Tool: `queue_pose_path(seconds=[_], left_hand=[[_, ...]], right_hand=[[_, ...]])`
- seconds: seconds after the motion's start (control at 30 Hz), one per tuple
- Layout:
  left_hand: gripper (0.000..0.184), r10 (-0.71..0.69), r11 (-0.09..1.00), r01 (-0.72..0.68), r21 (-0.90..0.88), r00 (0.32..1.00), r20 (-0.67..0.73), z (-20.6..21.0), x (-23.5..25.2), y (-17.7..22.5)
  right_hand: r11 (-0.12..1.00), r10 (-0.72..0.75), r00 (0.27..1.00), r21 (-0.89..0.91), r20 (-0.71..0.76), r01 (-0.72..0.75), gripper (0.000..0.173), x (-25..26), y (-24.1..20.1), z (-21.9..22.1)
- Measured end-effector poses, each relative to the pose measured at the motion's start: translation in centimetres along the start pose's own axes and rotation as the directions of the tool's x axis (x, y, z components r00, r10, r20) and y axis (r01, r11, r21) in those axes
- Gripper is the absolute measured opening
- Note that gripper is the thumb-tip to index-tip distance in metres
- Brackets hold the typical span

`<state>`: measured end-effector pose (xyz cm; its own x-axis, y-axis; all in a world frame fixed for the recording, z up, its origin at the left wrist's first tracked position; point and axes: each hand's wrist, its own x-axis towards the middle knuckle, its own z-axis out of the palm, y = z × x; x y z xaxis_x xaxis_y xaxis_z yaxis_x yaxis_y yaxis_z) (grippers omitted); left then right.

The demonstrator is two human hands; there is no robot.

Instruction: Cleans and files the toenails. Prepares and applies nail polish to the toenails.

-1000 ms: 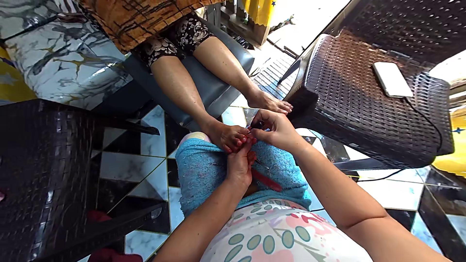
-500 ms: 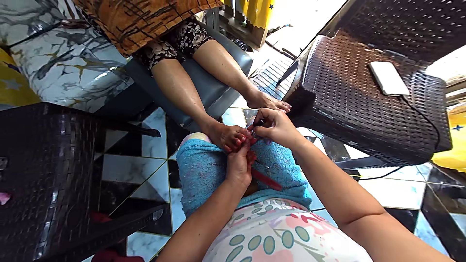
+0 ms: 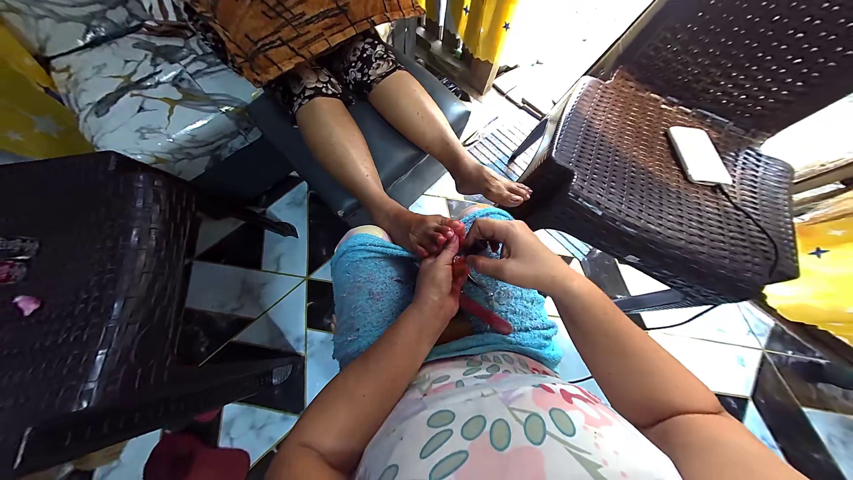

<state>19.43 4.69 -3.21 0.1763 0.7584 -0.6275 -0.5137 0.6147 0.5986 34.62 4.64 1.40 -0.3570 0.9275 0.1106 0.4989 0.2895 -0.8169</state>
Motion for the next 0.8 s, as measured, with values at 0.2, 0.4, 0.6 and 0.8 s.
queue_pose_path(seconds=[0.2,0.4,0.6,0.8], left_hand=[[0.028,-0.100,0.976,0.064,0.210,0.981,0.166,-2.6,-2.2,1.4],[0.028,0.066,0.962,-0.094,0.257,0.991,0.115,-3.7,-5.1,1.5],[0.033,0.121,0.967,-0.133,0.216,0.990,0.065,-5.3,-5.7,2.1],[0.034,0.158,0.954,-0.186,0.235,0.978,0.134,-5.4,-6.0,2.2]], right_hand=[[0.936,-0.235,0.965,-0.240,0.114,0.256,0.012,-1.5,-0.7,0.8],[0.915,-0.084,0.995,-0.398,-0.045,0.060,0.065,-2.5,-2.4,4.1],[0.949,-0.238,0.971,-0.207,0.032,0.239,0.030,-3.1,-3.9,3.6],[0.928,-0.096,0.983,-0.372,-0.156,0.032,0.060,-3.2,-4.5,4.6]])
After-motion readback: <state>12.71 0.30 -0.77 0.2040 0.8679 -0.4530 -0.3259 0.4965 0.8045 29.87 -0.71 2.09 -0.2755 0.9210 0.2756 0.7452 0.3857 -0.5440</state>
